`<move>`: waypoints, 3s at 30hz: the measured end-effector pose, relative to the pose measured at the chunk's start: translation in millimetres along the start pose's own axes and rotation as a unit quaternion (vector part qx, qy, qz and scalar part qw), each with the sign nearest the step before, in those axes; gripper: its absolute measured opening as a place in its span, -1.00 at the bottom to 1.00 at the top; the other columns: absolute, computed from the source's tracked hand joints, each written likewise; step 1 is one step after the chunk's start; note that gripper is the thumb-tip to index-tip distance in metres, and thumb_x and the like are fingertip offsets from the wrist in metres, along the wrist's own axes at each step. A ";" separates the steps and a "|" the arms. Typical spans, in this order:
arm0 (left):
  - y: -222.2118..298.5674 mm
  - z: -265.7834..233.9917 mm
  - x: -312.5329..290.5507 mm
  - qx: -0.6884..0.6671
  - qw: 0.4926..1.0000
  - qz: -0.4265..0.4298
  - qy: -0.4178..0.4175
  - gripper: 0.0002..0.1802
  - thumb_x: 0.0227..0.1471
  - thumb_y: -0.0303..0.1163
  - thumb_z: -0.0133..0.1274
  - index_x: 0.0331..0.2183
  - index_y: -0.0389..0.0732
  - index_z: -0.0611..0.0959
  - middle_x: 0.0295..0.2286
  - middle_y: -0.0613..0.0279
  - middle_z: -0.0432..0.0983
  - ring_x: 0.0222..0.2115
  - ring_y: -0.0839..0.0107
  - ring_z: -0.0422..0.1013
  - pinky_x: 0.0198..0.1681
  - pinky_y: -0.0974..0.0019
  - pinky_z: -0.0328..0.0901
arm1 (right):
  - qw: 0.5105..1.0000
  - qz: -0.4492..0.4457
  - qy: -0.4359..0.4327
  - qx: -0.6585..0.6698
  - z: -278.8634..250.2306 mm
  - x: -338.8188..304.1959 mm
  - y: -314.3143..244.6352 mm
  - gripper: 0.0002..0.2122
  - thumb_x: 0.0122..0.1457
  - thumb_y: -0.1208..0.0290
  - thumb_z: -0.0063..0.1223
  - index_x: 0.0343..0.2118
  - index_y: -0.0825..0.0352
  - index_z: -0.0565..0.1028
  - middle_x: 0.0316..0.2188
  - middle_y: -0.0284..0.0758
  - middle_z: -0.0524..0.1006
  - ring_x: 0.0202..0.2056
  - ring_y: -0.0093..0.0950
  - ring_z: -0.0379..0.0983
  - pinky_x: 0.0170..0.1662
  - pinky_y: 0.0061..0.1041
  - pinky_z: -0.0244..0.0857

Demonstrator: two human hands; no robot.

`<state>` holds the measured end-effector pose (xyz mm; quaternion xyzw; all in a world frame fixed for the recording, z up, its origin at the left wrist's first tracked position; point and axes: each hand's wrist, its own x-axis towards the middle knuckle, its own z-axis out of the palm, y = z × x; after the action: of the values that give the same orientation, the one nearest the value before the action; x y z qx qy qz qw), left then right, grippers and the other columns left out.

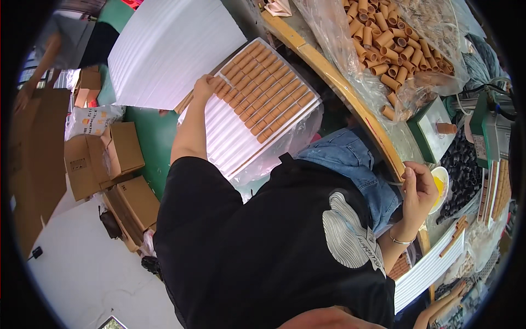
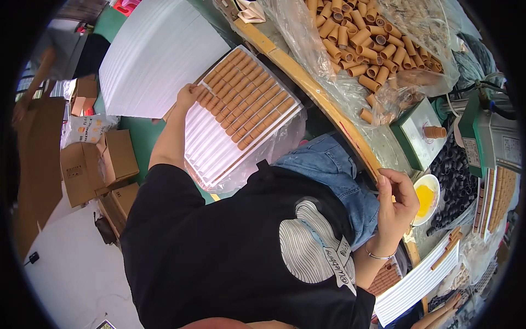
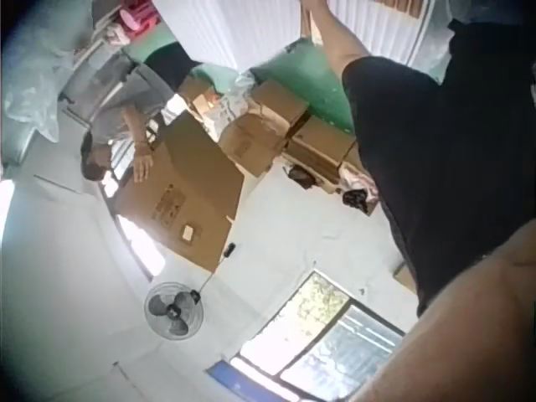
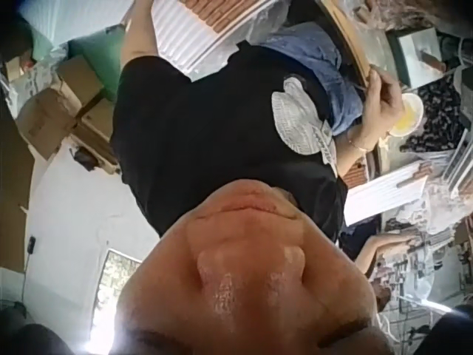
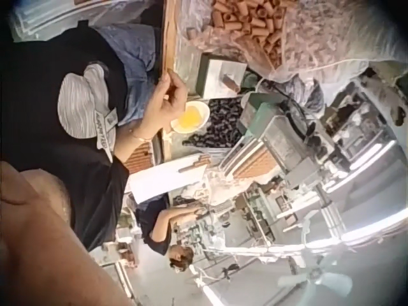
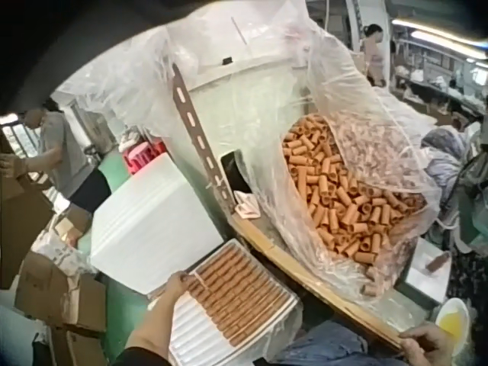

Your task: Applying glue and using a manual press to assemble small cylindrical components at a factory workstation.

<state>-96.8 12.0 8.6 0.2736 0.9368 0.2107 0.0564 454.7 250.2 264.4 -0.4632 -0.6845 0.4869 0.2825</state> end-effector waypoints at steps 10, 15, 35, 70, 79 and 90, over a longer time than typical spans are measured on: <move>35.6 59.0 -38.2 -0.485 0.819 -0.107 0.287 -0.50 0.24 -0.23 -0.24 0.07 -0.38 0.33 0.04 -0.03 0.29 0.07 0.23 0.22 0.14 0.26 0.10 | 0.999 -0.014 0.023 -0.025 -9.7 -2.9 2.2 -0.94 0.13 0.57 0.08 -0.34 0.40 0.52 -0.56 -0.51 0.43 -0.58 -0.79 0.22 -0.52 -0.81 0.05; 17.2 72.4 -35.0 -0.464 0.828 -0.129 0.286 -0.42 0.25 -0.11 -0.31 0.13 -0.34 0.24 0.12 0.01 0.16 0.13 0.20 0.11 0.20 0.20 0.01 | 0.997 -0.025 0.054 -0.051 -23.1 -11.2 4.8 -0.94 0.12 0.56 0.09 -0.35 0.42 0.53 -0.54 -0.51 0.45 -0.57 -0.79 0.25 -0.52 -0.81 0.08; 304.2 -40.2 -63.5 -0.243 0.865 0.304 0.316 -0.72 0.04 -0.46 0.08 -0.16 -0.30 0.53 -0.13 0.09 0.45 -0.17 0.27 0.39 -0.17 0.32 0.32 | 0.817 0.143 0.400 -0.389 -213.6 -5.4 180.3 -0.76 0.02 0.15 0.15 -0.39 0.21 0.61 -0.46 -0.25 0.59 -0.38 -0.28 0.53 -0.31 -0.35 0.36; 435.6 -16.5 -150.8 -0.432 0.812 0.354 -0.168 -0.72 -0.15 -0.47 0.20 -0.29 -0.21 0.55 -0.35 0.29 0.51 -0.26 0.34 0.45 -0.21 0.29 0.33 | 0.909 -0.072 0.407 0.062 -133.6 -43.0 86.2 -0.83 0.23 0.38 0.01 -0.33 0.41 0.43 -0.54 -0.39 0.39 -0.49 -0.62 0.24 -0.37 -0.66 0.14; 421.2 9.7 -121.5 -0.312 0.834 0.451 0.056 -0.71 -0.20 -0.45 0.22 -0.30 -0.18 0.62 -0.28 0.20 0.49 -0.20 0.18 0.38 -0.12 0.22 0.29 | 0.907 -0.077 0.410 0.055 -129.6 -41.3 79.1 -0.85 0.23 0.40 0.00 -0.33 0.41 0.43 -0.54 -0.39 0.39 -0.48 -0.63 0.24 -0.38 -0.66 0.15; 84.4 -30.3 -14.6 0.003 0.992 -0.122 0.040 -0.54 -0.05 0.06 0.01 -0.46 -0.16 0.71 -0.50 0.03 0.58 -0.41 0.06 0.50 -0.33 0.12 0.36 | 0.876 -0.065 0.472 -0.077 -110.9 -40.8 52.2 -0.79 0.24 0.34 -0.02 -0.39 0.42 0.45 -0.58 -0.40 0.36 -0.49 -0.61 0.21 -0.38 -0.62 0.16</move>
<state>-49.9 57.3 71.7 0.1488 0.9653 0.2103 0.0430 583.1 263.0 259.3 -0.6126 -0.5340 0.1369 0.5664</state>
